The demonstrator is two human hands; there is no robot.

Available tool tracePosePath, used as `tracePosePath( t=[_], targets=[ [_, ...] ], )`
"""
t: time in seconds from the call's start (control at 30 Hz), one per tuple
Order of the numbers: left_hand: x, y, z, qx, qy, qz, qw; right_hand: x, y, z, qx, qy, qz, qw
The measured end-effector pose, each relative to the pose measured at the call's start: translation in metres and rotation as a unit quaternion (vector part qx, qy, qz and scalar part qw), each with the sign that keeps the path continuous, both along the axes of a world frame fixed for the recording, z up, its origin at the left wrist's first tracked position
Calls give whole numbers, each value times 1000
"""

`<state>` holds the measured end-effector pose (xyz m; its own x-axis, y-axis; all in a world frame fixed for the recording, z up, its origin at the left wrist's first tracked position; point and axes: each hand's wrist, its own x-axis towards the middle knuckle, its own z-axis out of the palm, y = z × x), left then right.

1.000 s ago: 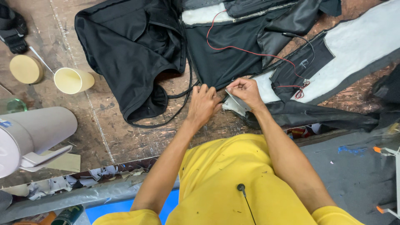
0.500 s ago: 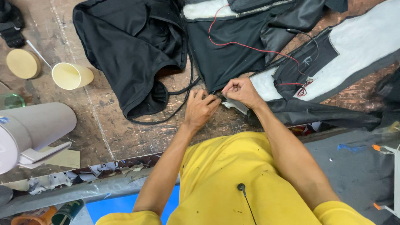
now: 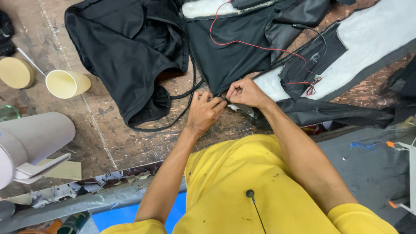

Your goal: The person works on a black fabric panel with white foam padding laid on a workbench, aligning and fastening a small black rectangular component and red wires to the panel by hand. They press and secure the edges of the fabric piece, reposition the panel, and near the end mark the fabric with a white marking pen.

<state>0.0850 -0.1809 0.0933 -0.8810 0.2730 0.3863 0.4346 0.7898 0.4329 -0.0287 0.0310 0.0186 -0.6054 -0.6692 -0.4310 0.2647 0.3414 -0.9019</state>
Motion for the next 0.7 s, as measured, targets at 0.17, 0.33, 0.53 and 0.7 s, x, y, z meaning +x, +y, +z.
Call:
tracePosePath(
  t=[0.17, 0.33, 0.53, 0.7],
  targets=[
    [-2, 0, 3, -5, -1, -9, 1000, 0, -3, 2, 8, 3, 6, 1000],
    [0, -2, 6, -12, 3, -6, 1000, 0, -5, 6, 14, 27, -18, 999],
    [0, -2, 8, -9, -5, -7, 1000, 0, -5, 12, 14, -4, -23, 1000],
    [-1, -2, 10, -10, -10, -10, 1000, 0, -5, 14, 8, -5, -6, 1000]
  ],
)
